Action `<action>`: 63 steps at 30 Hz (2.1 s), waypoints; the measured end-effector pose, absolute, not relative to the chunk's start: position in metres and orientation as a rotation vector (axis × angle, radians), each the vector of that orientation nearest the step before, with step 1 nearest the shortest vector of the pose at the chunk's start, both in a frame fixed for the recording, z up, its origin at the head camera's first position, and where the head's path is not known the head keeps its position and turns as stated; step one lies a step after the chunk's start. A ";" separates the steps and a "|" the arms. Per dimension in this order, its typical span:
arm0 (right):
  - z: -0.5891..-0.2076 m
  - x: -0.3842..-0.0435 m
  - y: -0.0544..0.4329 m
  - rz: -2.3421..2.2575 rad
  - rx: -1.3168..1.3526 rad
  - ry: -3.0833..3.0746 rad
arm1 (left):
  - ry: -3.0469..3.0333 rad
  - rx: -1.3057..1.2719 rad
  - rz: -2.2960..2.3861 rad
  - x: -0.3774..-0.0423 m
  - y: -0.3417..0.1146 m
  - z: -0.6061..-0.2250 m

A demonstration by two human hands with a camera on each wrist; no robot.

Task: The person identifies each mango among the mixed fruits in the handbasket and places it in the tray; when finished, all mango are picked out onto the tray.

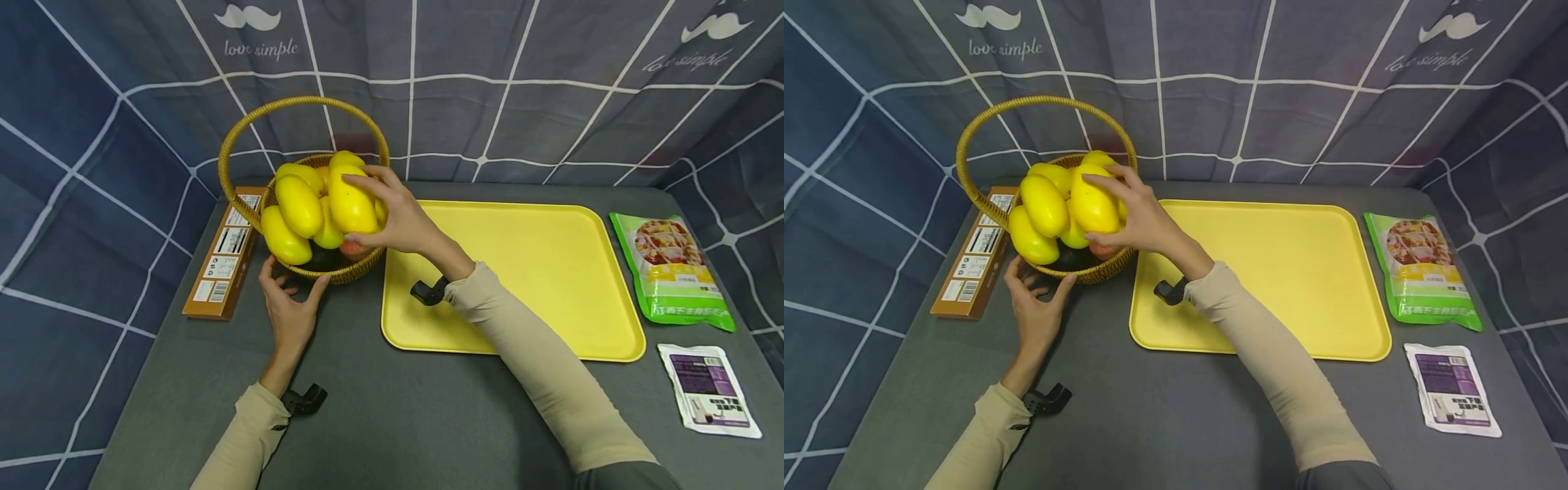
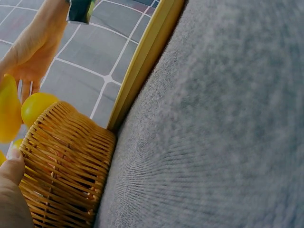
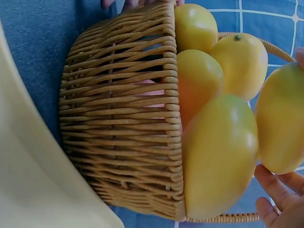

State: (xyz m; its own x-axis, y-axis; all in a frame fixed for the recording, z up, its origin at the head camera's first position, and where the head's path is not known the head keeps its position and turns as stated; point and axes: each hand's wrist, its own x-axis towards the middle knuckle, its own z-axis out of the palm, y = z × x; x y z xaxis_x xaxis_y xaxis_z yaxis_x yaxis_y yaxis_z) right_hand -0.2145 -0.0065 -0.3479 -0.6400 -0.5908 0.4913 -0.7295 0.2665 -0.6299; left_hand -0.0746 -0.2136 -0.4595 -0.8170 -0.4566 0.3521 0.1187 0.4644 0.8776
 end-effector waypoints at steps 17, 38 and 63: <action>-0.362 -0.198 0.033 1.317 1.126 -2.323 | -2.137 0.278 -1.369 -0.070 -0.206 -0.447; -0.410 -0.207 0.084 1.326 0.735 -2.589 | -2.160 0.270 -1.344 -0.074 -0.212 -0.459; -0.436 -0.222 0.075 1.301 0.690 -2.839 | -2.145 0.261 -1.362 -0.075 -0.213 -0.459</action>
